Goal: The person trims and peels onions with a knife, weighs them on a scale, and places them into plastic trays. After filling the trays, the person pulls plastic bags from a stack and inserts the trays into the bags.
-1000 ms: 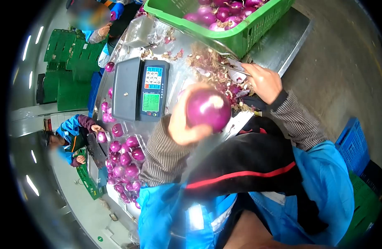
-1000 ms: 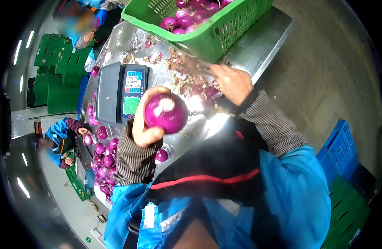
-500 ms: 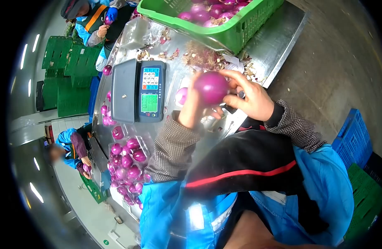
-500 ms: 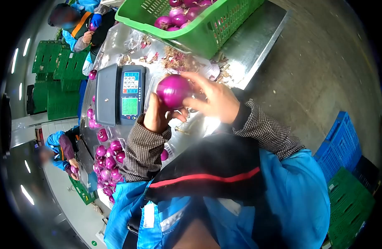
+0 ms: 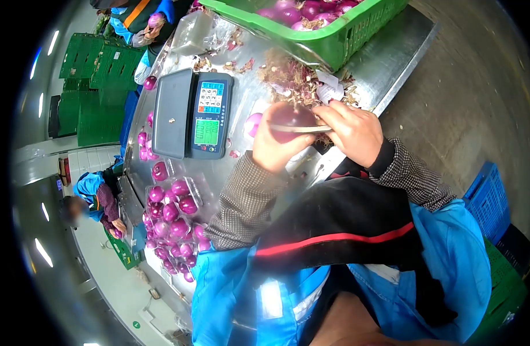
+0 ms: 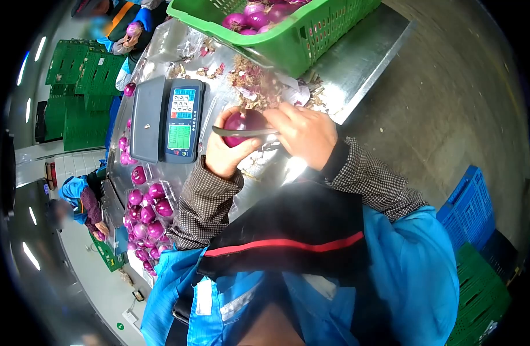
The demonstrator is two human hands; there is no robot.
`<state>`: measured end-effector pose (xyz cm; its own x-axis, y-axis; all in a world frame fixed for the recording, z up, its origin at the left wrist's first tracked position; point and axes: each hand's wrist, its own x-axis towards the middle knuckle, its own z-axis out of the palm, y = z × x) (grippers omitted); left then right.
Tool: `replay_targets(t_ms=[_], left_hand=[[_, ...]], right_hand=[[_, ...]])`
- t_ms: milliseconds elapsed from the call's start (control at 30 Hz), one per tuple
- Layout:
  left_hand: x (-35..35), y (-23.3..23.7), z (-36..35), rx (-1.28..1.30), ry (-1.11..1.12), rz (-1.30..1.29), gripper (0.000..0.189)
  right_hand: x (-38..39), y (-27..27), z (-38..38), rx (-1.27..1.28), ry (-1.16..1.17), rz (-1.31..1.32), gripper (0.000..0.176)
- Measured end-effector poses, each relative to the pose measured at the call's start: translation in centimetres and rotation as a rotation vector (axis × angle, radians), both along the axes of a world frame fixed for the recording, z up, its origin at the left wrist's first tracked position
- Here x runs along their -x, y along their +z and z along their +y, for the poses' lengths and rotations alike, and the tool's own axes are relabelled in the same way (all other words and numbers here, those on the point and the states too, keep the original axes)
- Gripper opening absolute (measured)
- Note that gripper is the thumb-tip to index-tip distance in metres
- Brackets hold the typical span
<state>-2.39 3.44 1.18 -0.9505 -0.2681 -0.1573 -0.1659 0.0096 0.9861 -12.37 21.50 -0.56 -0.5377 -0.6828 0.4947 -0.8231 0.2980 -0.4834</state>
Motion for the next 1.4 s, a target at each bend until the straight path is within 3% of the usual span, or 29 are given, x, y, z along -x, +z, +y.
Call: replay_targets(t_ms=[267, 400, 467, 633, 733, 767, 867, 933, 967, 1000, 1033, 1133, 1167, 1267, 1300, 1333, 1400], left_hand=[[0.3, 1.0, 0.4, 0.110, -0.111, -0.070, 0.082], [-0.1, 0.4, -0.2, 0.331, -0.052, 0.068, 0.081], [0.1, 1.0, 0.2, 0.309, -0.022, 0.075, 0.080], [0.7, -0.5, 0.1, 0.573, -0.004, 0.113, 0.083], [0.8, -0.1, 1.0, 0.774, -0.003, 0.176, 0.077], [0.9, 0.0, 1.2, 0.820, -0.014, 0.221, 0.073], [1.3, 0.2, 1.7, 0.875, 0.013, 0.288, 0.057], [1.2, -0.7, 1.4, 0.943, 0.000, 0.318, 0.054], [1.0, -1.8, 1.0, 0.773, 0.027, 0.316, 0.055], [0.3, -2.2, 0.8, 0.826, -0.010, 0.097, 0.079], [-0.1, -2.8, 0.7, 0.824, 0.012, 0.108, 0.079], [-0.4, -4.4, 0.4, 0.879, 0.058, 0.144, 0.079], [-0.5, -4.8, 0.4, 0.907, 0.070, 0.154, 0.078], [0.6, -6.5, 0.8, 0.846, 0.255, 0.315, 0.057], [0.7, -8.3, -1.7, 0.448, 0.067, 0.098, 0.051], [1.4, -8.0, -0.9, 0.626, 0.281, -0.032, 0.052], [1.8, -6.1, -1.8, 0.560, 0.242, -0.081, 0.056]], right_hand=[[1.0, -0.2, -0.7, -0.055, -0.020, 0.162, 0.030], [1.7, -1.8, 0.7, -0.061, -0.045, 0.013, 0.041], [1.4, -1.5, 1.1, -0.012, -0.046, -0.030, 0.042], [1.2, 0.1, 0.2, 0.158, 0.030, -0.632, 0.043], [1.5, 0.8, -0.5, 0.177, 0.109, -0.758, 0.043], [1.6, 1.2, -0.8, 0.133, 0.130, -0.739, 0.033], [0.9, -0.8, -1.8, 0.098, 0.088, -0.432, 0.023], [0.1, -0.8, -2.4, 0.134, 0.038, -0.108, 0.017], [-0.1, -1.1, -2.6, 0.120, 0.029, -0.009, 0.016], [-0.3, -1.5, -2.9, 0.109, 0.019, 0.090, 0.015], [-0.2, -1.9, -3.1, 0.107, 0.026, 0.174, 0.013], [-0.4, -2.2, -3.3, 0.059, 0.032, 0.220, 0.012], [-0.3, -2.4, -3.4, 0.077, 0.061, 0.186, 0.019], [-1.1, -2.9, -3.4, 0.050, 0.134, 0.223, 0.014], [-2.1, -2.5, -3.6, 0.106, 0.263, 0.209, 0.013], [-3.2, -1.4, -4.2, 0.171, 0.313, 0.235, 0.013], [-3.0, -1.9, -4.6, 0.246, 0.301, -0.107, 0.015]])
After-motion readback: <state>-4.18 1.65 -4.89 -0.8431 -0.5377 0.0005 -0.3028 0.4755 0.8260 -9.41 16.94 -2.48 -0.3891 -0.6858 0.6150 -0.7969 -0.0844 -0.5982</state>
